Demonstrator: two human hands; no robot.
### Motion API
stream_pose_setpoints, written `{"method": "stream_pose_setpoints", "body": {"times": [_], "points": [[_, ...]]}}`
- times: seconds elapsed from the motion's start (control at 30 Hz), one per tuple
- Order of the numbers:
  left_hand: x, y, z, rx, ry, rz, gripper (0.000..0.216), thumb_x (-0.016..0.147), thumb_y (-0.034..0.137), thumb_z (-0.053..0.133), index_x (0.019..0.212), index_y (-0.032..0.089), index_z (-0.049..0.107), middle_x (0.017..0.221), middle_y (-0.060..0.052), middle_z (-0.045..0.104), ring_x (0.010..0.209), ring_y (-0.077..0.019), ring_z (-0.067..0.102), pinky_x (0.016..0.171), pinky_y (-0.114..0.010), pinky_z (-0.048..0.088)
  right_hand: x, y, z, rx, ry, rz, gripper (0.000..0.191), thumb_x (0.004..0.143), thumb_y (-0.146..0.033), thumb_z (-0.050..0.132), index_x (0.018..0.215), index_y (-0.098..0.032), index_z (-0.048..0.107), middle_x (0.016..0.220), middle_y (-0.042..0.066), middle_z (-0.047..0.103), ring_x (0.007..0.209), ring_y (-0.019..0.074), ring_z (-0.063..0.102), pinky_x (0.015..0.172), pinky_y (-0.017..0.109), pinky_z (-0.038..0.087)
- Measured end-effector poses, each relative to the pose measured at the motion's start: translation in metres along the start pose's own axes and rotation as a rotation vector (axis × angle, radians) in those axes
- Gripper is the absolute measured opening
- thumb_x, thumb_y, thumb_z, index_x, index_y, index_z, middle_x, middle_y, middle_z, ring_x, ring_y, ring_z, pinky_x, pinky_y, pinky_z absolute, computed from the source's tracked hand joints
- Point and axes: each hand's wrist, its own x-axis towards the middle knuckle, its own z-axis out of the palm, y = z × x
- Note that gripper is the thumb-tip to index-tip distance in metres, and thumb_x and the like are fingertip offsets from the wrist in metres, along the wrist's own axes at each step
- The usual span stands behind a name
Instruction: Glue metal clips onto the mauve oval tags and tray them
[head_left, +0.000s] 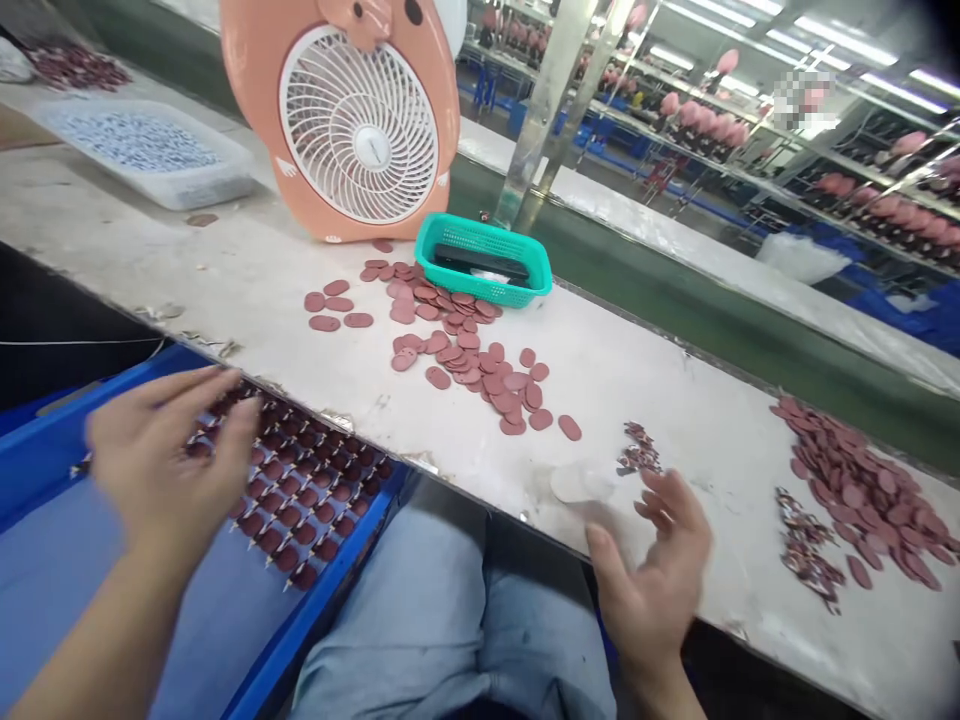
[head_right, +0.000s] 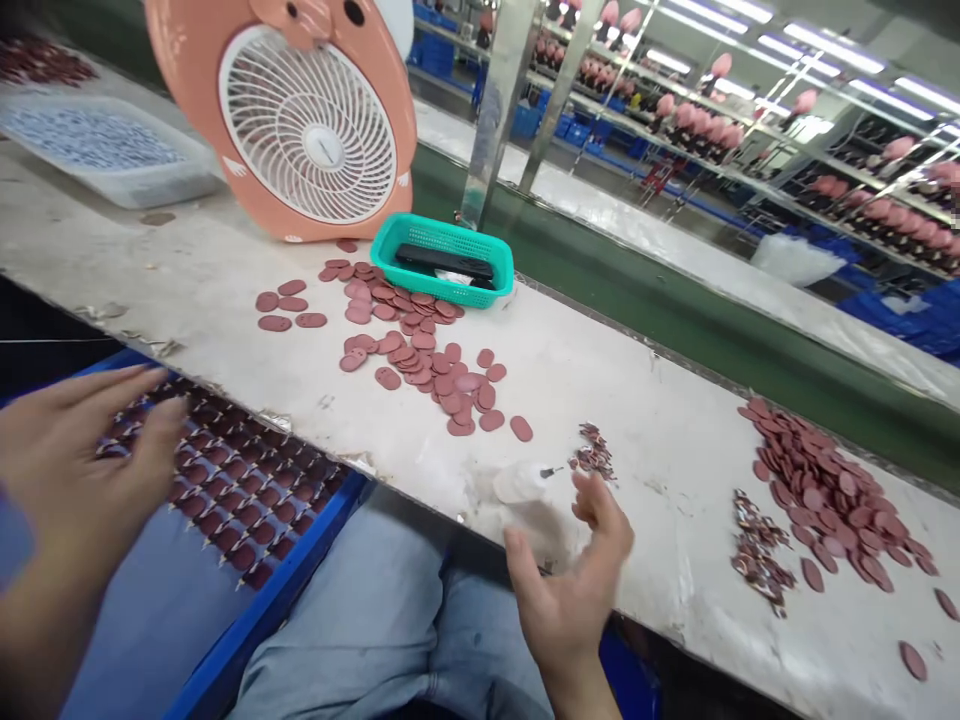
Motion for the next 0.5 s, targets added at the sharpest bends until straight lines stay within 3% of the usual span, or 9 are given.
{"method": "stream_pose_setpoints", "body": {"times": [0.07, 0.13, 0.27, 0.4, 0.5], "points": [[0.019, 0.053, 0.020, 0.029, -0.162, 0.141, 0.044, 0.099, 0.045, 0.048, 0.116, 0.014, 0.074, 0.124, -0.017, 0.072, 0.121, -0.0291, 0.061, 0.112, -0.045, 0.038, 0.007, 0.001, 0.006, -0.110, -0.177, 0.091, 0.074, 0.083, -0.057, 0.070, 0.143, -0.019, 0.047, 0.130, 0.017, 0.056, 0.117, 0.0351, 0.052, 0.096, 0.057, 0.047], [0.038, 0.087, 0.038, 0.061, -0.273, 0.163, 0.046, 0.097, 0.051, 0.050, 0.112, 0.017, 0.077, 0.120, -0.016, 0.074, 0.119, -0.0357, 0.061, 0.105, -0.052, 0.044, 0.014, -0.001, 0.012, -0.085, -0.282, 0.135, 0.062, 0.084, -0.058, 0.068, 0.131, -0.019, 0.056, 0.124, 0.017, 0.061, 0.118, 0.0361, 0.050, 0.100, 0.060, 0.043], [0.054, 0.111, 0.054, 0.125, -0.392, 0.118, 0.051, 0.091, 0.058, 0.057, 0.102, 0.013, 0.080, 0.121, -0.024, 0.072, 0.115, -0.0501, 0.060, 0.092, -0.066, 0.046, 0.023, -0.008, 0.019, 0.134, -0.323, 0.206, 0.035, 0.087, -0.047, 0.066, 0.108, -0.020, 0.063, 0.106, 0.013, 0.066, 0.105, 0.0320, 0.057, 0.098, 0.057, 0.044], [0.023, 0.121, 0.037, 0.020, -0.423, 0.113, 0.055, 0.095, 0.059, 0.047, 0.110, 0.016, 0.078, 0.113, -0.018, 0.076, 0.108, -0.0419, 0.066, 0.089, -0.054, 0.051, 0.014, -0.020, 0.014, 0.341, -0.332, 0.225, 0.026, 0.090, -0.042, 0.058, 0.105, -0.021, 0.055, 0.096, 0.006, 0.066, 0.079, 0.0189, 0.061, 0.074, 0.036, 0.054], [-0.024, 0.135, 0.017, -0.317, -0.536, 0.189, 0.039, 0.093, 0.054, 0.056, 0.103, 0.027, 0.082, 0.099, -0.006, 0.082, 0.091, -0.0296, 0.074, 0.085, -0.036, 0.054, 0.002, -0.036, 0.010, 0.522, -0.453, 0.272, 0.025, 0.088, -0.044, 0.063, 0.092, -0.022, 0.051, 0.074, -0.002, 0.061, 0.059, 0.0121, 0.055, 0.054, 0.025, 0.048]]}}
